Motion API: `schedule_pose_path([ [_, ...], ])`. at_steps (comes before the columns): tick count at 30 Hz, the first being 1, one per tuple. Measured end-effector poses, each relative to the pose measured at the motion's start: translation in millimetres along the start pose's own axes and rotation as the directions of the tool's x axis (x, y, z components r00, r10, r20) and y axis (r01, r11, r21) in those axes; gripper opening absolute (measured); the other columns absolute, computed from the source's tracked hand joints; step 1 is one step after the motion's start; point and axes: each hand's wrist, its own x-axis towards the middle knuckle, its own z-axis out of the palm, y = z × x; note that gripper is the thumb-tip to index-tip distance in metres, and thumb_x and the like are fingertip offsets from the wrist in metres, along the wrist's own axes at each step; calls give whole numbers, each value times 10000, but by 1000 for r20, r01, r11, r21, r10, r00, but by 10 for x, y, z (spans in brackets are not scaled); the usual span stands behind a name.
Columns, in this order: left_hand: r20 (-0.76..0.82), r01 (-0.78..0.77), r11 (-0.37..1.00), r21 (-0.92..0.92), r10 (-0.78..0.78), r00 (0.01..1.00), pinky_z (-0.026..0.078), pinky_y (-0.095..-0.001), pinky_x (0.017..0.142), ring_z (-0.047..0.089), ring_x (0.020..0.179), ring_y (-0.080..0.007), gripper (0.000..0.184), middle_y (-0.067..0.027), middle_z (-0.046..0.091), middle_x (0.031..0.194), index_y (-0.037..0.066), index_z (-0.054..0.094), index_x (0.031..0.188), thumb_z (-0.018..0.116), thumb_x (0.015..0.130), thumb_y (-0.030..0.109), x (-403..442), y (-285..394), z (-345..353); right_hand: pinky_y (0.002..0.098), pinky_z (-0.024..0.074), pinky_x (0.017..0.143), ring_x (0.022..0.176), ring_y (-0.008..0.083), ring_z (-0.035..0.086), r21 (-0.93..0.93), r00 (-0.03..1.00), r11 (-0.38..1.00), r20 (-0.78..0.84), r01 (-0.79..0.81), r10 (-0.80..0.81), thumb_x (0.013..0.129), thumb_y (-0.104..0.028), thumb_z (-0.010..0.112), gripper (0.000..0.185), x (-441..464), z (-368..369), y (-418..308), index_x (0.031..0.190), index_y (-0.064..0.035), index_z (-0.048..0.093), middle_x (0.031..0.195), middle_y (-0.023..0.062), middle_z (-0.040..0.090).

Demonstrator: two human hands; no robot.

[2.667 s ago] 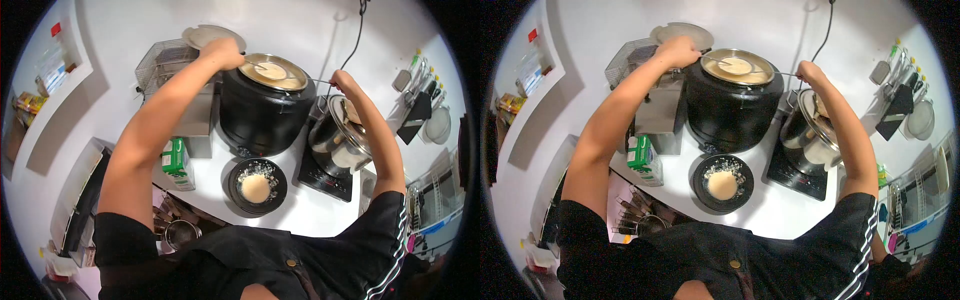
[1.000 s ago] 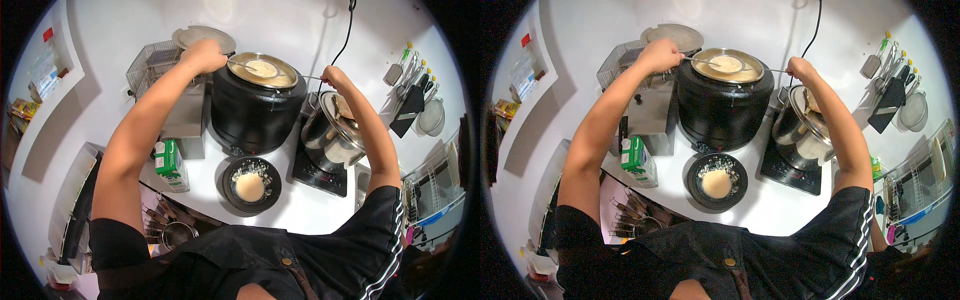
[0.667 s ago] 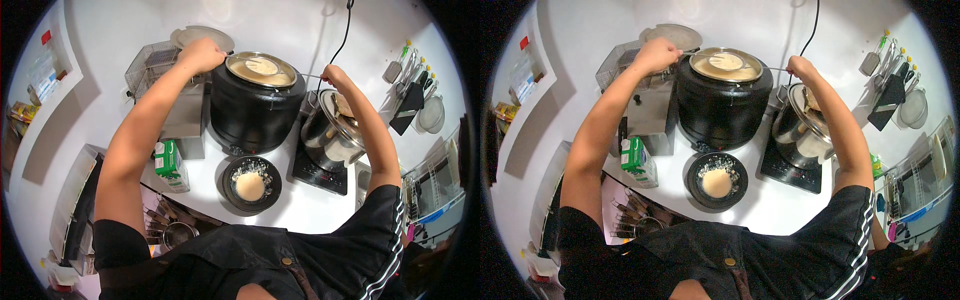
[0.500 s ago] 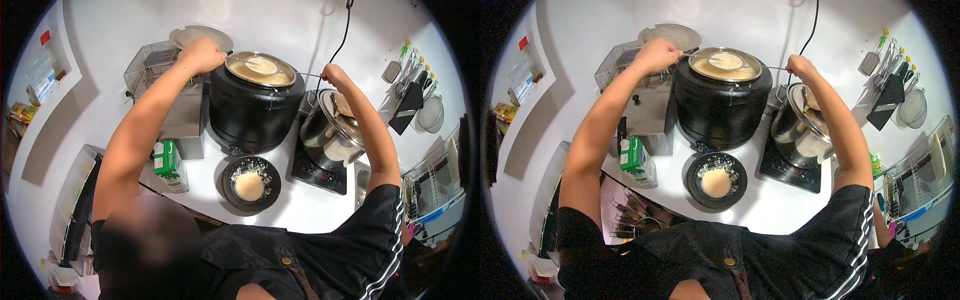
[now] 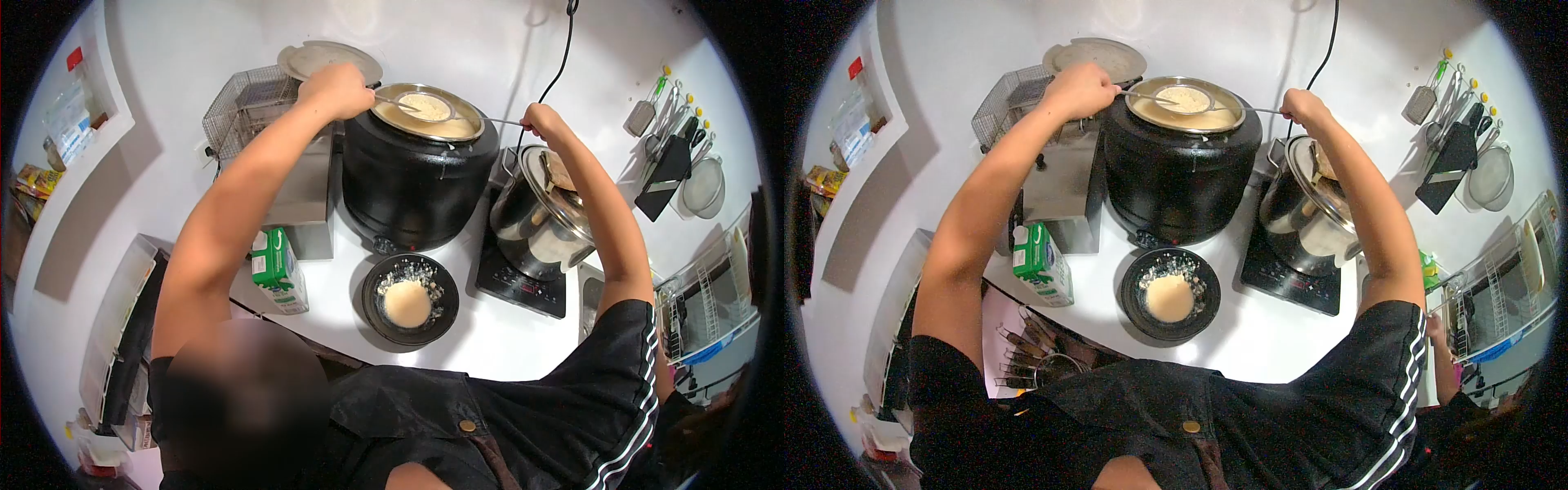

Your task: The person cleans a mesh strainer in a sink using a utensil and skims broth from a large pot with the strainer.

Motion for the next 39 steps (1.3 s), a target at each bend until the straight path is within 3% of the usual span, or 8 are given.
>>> schedule_pose_path([
  [7, -60, 72, 994, -77, -77, 995, 447, -398, 706, 569, 841, -297, 248, -124, 614, 865, 97, 644, 804, 526, 738, 306, -87, 22, -87, 333, 255, 421, 446, 169, 375, -67, 1000, 998, 11, -12, 13, 628, -143, 518, 181, 3, -15, 36, 505, -11, 504, 471, 75, 418],
  [9, -36, 56, 997, -48, -58, 998, 447, -400, 702, 569, 833, -297, 249, -123, 615, 853, 96, 643, 799, 526, 739, 307, -103, 1, -70, 332, 254, 431, 458, 167, 376, 63, 999, 997, -19, -45, 46, 626, -143, 524, 180, -27, -12, 44, 510, -7, 505, 480, 77, 421],
  [19, -40, 42, 997, -69, -45, 998, 440, -396, 655, 571, 781, -293, 259, -120, 614, 789, 89, 639, 785, 514, 751, 314, -154, 30, -80, 332, 247, 429, 453, 164, 365, 57, 999, 997, 7, -49, 48, 621, -133, 523, 167, -18, -40, 61, 513, -7, 504, 475, 76, 415],
  [22, -75, 64, 995, -77, -70, 995, 436, -402, 643, 569, 774, -296, 258, -123, 611, 786, 84, 635, 778, 509, 758, 308, -185, 62, -112, 336, 247, 417, 437, 168, 356, -26, 999, 999, -5, -32, 31, 618, -121, 520, 156, -61, -56, 57, 514, -6, 498, 465, 73, 409],
  [25, -107, 68, 995, -73, -75, 991, 434, -402, 643, 568, 773, -301, 261, -121, 611, 785, 80, 634, 772, 505, 760, 307, -208, 57, -93, 337, 244, 412, 428, 172, 349, 82, 999, 996, -26, -41, 43, 622, -119, 515, 161, -15, -57, 144, 510, -6, 494, 459, 77, 408],
  [28, -104, 53, 994, -99, -63, 993, 435, -401, 660, 568, 780, -304, 271, -121, 612, 790, 79, 632, 760, 505, 757, 318, -223, -3, -5, 331, 243, 425, 445, 168, 350, -30, 1000, 1000, 16, 1, 0, 622, -117, 506, 159, -62, -85, 125, 506, -10, 494, 470, 82, 417],
  [30, -118, 66, 993, -98, -78, 990, 435, -400, 672, 569, 786, -303, 274, -122, 613, 795, 82, 633, 760, 507, 754, 325, -223, -33, 54, 327, 238, 439, 466, 166, 340, 208, 996, 976, -44, -67, 78, 614, -110, 496, 157, -175, -92, 102, 493, -14, 470, 478, 83, 408],
  [39, -225, 57, 987, -152, -90, 970, 440, -397, 688, 573, 782, -305, 282, -125, 614, 765, 87, 638, 762, 509, 740, 336, -306, -10, 119, 324, 225, 427, 444, 151, 308, 162, 998, 986, -33, -44, 50, 609, -112, 490, 169, -164, -117, 190, 475, -29, 429, 468, 62, 379],
])
